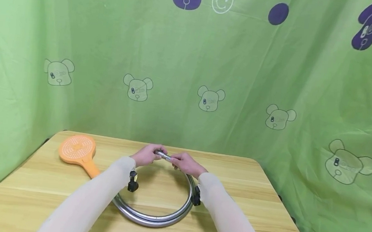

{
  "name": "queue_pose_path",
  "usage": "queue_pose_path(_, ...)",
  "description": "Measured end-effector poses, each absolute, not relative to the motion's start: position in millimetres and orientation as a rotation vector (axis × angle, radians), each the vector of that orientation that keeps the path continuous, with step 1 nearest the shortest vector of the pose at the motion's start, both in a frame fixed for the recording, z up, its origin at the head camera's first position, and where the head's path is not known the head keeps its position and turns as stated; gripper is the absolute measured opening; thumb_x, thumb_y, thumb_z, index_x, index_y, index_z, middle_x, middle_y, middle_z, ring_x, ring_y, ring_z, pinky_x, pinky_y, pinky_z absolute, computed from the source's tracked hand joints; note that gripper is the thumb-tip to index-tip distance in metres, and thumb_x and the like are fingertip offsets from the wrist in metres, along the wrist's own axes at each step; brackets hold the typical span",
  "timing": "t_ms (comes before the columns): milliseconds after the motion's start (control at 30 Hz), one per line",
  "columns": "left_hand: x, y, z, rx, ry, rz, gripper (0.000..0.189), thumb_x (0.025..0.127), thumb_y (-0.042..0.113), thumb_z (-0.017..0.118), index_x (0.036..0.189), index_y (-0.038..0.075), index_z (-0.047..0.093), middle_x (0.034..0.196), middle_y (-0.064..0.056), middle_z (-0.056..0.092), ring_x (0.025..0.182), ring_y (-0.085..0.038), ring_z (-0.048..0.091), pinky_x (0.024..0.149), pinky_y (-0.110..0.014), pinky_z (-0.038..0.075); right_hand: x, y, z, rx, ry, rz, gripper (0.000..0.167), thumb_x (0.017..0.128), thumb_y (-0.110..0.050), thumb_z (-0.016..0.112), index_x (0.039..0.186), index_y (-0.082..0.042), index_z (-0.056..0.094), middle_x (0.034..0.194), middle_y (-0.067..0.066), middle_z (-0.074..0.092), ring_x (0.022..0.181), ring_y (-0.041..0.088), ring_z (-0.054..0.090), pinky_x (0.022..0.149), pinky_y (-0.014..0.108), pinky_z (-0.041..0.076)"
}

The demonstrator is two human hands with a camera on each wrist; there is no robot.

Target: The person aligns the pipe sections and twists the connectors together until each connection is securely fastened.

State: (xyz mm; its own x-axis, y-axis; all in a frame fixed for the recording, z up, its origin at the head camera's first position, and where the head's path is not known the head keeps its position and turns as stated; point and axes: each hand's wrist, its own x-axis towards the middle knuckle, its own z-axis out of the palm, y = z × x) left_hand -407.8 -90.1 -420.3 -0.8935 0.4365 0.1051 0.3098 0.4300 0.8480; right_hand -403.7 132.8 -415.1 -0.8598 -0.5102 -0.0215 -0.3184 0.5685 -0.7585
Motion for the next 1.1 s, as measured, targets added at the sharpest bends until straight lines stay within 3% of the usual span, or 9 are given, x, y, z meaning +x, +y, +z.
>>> queue_pose_path(200,-411.4,-89.1,-425.0,0.715,2.58,1.464,0.028,0.093,-0.005,0.06,0.116,0.008,0.068,0.106,-0.009,0.068,0.081,-0.018,0.055,0.068,-0.026,0.048,-403.0,130.2,-416.9,-0.588,2.507,-1.276,0.025,0.104,-0.024,0.055,0.116,-0.005,0.063,0.102,0.026,0.064,0.09,0.036,0.063,0.072,0.039,0.053)
queue_pose_path(300,-411.4,-90.1,-424.4,0.71,2.591,1.473,0.028,0.093,-0.005,0.059,0.116,0.008,0.069,0.108,-0.008,0.069,0.089,-0.019,0.058,0.077,-0.029,0.049,-403.2,128.8,-415.9,-0.58,2.515,-1.288,0.023,0.104,-0.025,0.054,0.112,-0.005,0.062,0.103,0.026,0.064,0.09,0.036,0.063,0.074,0.043,0.053)
queue_pose_path(400,-411.0,-90.4,-423.4,0.706,2.6,1.475,0.028,0.094,-0.003,0.059,0.117,0.009,0.069,0.108,-0.007,0.069,0.092,-0.022,0.06,0.08,-0.032,0.05,-403.6,127.4,-415.6,-0.589,2.54,-1.29,0.021,0.101,-0.024,0.061,0.109,-0.004,0.062,0.097,0.023,0.065,0.082,0.029,0.061,0.069,0.037,0.051)
queue_pose_path(500,-411.4,-89.9,-423.4,0.69,2.584,1.485,0.027,0.094,-0.002,0.06,0.117,0.01,0.068,0.107,-0.006,0.069,0.092,-0.027,0.06,0.076,-0.031,0.05,-403.9,126.3,-416.1,-0.577,2.568,-1.302,0.024,0.095,-0.02,0.07,0.109,-0.003,0.062,0.09,0.013,0.065,0.077,0.023,0.06,0.064,0.028,0.048)
queue_pose_path(633,-413.3,-88.9,-425.0,0.672,2.558,1.495,0.027,0.096,0.0,0.06,0.118,0.013,0.068,0.106,-0.006,0.068,0.077,-0.023,0.055,0.064,-0.026,0.045,-403.9,126.3,-418.1,-0.552,2.581,-1.331,0.025,0.092,-0.016,0.073,0.109,-0.001,0.061,0.088,0.006,0.062,0.082,0.03,0.063,0.063,0.025,0.046)
queue_pose_path(833,-413.5,-89.3,-424.8,0.659,2.552,1.493,0.027,0.096,0.0,0.059,0.119,0.012,0.067,0.106,-0.007,0.067,0.063,-0.012,0.045,0.055,-0.022,0.041,-401.7,128.2,-416.0,-0.606,2.575,-1.294,0.023,0.099,-0.021,0.065,0.106,0.001,0.064,0.091,0.016,0.065,0.086,0.037,0.062,0.063,0.025,0.044)
queue_pose_path(1000,-412.4,-89.7,-424.1,0.656,2.55,1.493,0.026,0.096,0.001,0.06,0.119,0.011,0.068,0.105,-0.006,0.067,0.065,-0.014,0.048,0.056,-0.023,0.043,-398.9,130.0,-413.2,-0.629,2.567,-1.247,0.029,0.103,-0.025,0.057,0.11,0.001,0.068,0.091,0.022,0.064,0.08,0.035,0.06,0.058,0.024,0.042)
queue_pose_path(1100,-412.9,-89.8,-426.2,0.671,2.541,1.501,0.026,0.095,-0.001,0.06,0.119,0.009,0.067,0.105,-0.006,0.068,0.069,-0.021,0.051,0.058,-0.024,0.044,-400.2,131.4,-416.0,-0.629,2.558,-1.253,0.03,0.102,-0.027,0.058,0.112,0.0,0.069,0.086,0.019,0.064,0.074,0.03,0.057,0.057,0.024,0.042)
